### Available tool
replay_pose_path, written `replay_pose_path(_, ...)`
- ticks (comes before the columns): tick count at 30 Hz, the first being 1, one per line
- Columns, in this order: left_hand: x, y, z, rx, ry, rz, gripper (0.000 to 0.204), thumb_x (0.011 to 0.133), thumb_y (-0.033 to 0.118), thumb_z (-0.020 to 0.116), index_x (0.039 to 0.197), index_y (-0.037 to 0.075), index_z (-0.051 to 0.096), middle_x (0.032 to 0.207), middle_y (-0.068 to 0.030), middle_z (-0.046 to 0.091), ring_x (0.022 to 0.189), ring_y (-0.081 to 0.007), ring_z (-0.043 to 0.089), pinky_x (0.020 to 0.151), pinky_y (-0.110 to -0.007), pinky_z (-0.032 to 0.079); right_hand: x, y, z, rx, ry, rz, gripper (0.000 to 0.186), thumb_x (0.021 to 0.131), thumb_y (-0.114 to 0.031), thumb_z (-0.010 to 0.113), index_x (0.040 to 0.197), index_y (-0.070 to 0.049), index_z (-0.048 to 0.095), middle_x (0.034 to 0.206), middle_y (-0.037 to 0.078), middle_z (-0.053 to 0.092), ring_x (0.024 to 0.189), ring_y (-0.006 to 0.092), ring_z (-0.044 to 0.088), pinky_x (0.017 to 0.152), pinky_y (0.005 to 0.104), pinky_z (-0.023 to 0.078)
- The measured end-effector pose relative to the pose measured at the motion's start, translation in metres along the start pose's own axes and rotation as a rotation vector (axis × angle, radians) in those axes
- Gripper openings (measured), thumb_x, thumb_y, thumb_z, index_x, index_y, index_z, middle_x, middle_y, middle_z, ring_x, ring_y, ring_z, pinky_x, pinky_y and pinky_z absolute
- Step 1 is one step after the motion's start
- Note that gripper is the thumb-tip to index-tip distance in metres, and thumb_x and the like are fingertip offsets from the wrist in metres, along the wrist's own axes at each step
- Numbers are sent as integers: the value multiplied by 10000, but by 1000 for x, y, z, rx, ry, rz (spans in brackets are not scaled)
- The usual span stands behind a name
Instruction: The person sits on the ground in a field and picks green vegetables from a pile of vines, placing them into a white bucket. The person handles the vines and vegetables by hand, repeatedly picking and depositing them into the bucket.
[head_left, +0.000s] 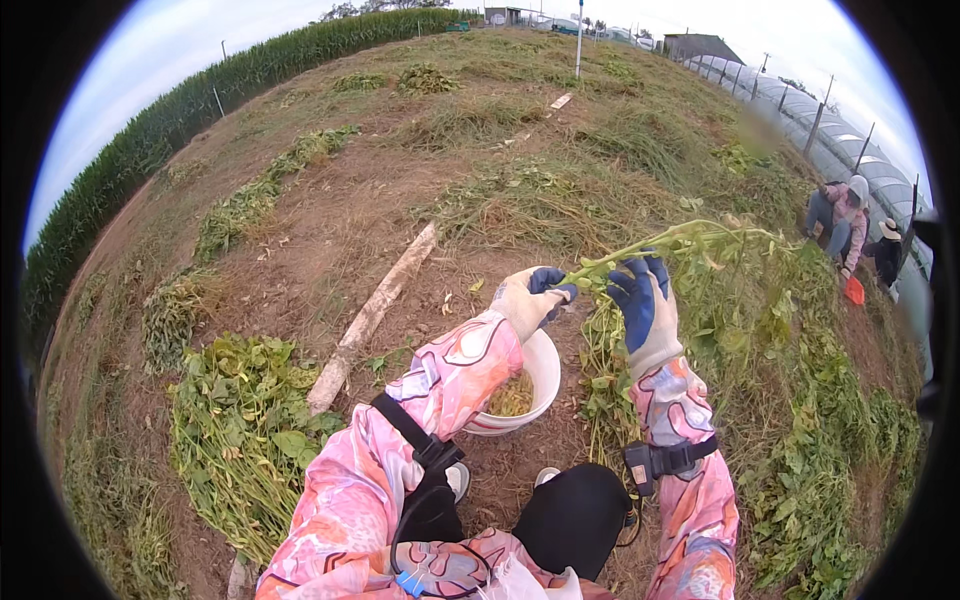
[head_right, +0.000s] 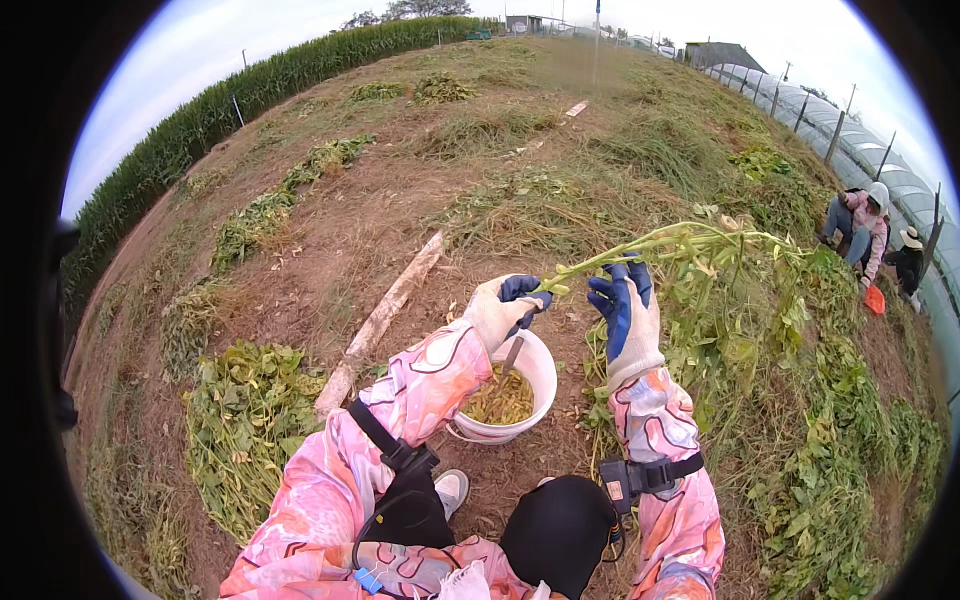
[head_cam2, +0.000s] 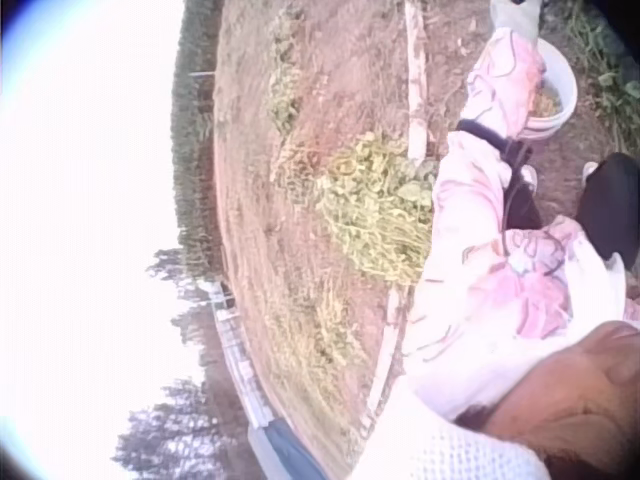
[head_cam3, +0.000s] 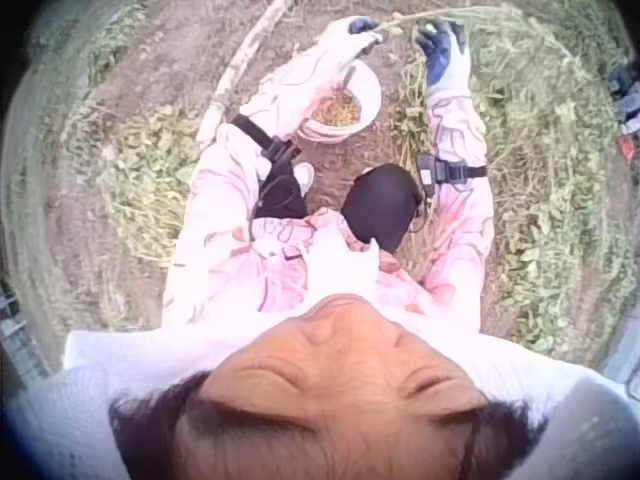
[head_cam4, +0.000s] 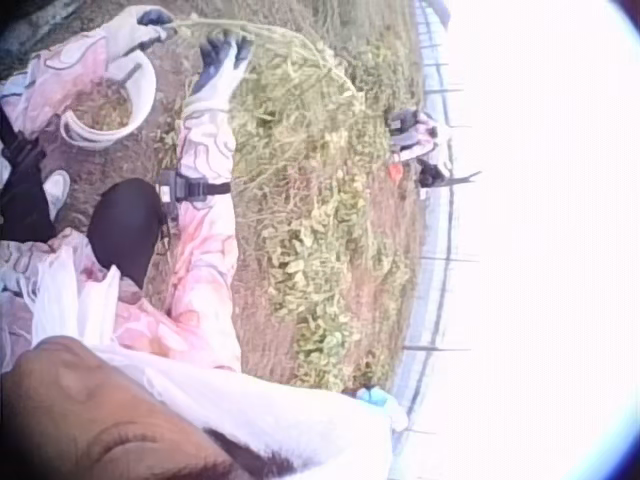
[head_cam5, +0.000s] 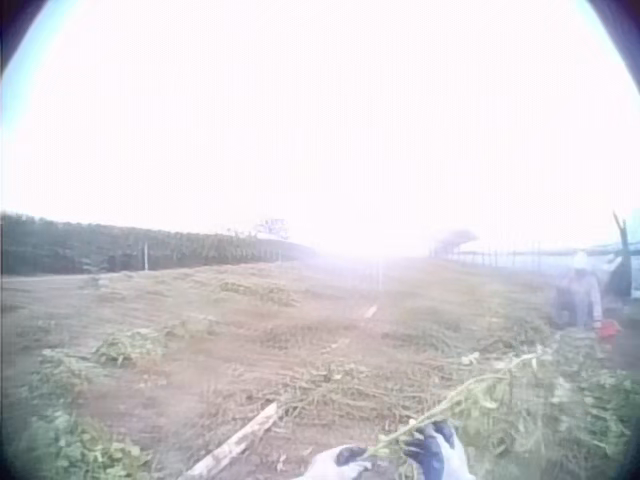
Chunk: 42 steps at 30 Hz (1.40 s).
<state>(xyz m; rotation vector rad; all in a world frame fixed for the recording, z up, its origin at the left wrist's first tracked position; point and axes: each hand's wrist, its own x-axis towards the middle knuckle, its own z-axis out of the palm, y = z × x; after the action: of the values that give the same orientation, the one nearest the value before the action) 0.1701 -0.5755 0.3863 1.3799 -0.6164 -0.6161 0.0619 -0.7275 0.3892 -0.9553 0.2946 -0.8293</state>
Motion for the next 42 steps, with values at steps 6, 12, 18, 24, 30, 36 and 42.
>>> replay_pose_path(6,-51,39,-112,-16,157,51,210,873,219,617,983,51,677,597,83,512,445,-9,344,402,-182,240,15,15,93,-216,-355,142,350,910,-144,556,1238,-42,493,1115,71,598,864,183,624,727,291,513)
replay_pose_path(12,-153,32,-240,-228,482,99,281,945,289,514,924,62,678,512,92,422,405,-24,330,378,-202,235,-57,52,225,-458,-824,-39,354,880,-90,584,1219,-4,528,1059,49,629,868,99,581,768,234,470)
replay_pose_path(18,-245,-55,-298,-448,132,-403,575,924,555,406,1119,33,550,493,66,305,367,-91,279,354,-263,214,-117,162,241,-822,-1039,263,252,879,-181,603,1111,-82,599,820,10,634,687,84,558,614,247,465)
replay_pose_path(24,-278,-106,-302,-901,162,-378,509,964,505,339,1026,43,542,517,49,264,384,-85,232,357,-242,205,-184,257,224,-664,-781,875,206,941,-171,470,1016,-27,598,860,76,634,649,168,605,573,286,504)
replay_pose_path(30,-294,-149,-300,-1152,198,-433,512,963,515,322,667,120,463,476,14,323,364,-140,272,350,-280,229,-243,315,193,-488,-610,1097,356,950,-363,470,959,-43,625,792,54,620,657,154,581,550,293,493)
replay_pose_path(36,-326,-187,-290,-1278,204,-456,523,957,541,295,685,120,447,480,4,330,396,-148,308,369,-283,251,-267,351,185,-581,-829,885,155,870,-119,585,973,-18,643,750,20,633,656,106,563,563,269,480)
replay_pose_path(42,-347,-182,-281,-1224,258,-492,501,951,540,329,707,128,474,442,35,253,342,-119,237,343,-262,220,-274,349,180,-1012,-1043,853,165,834,-185,596,906,-47,653,742,78,659,688,197,642,621,337,508)
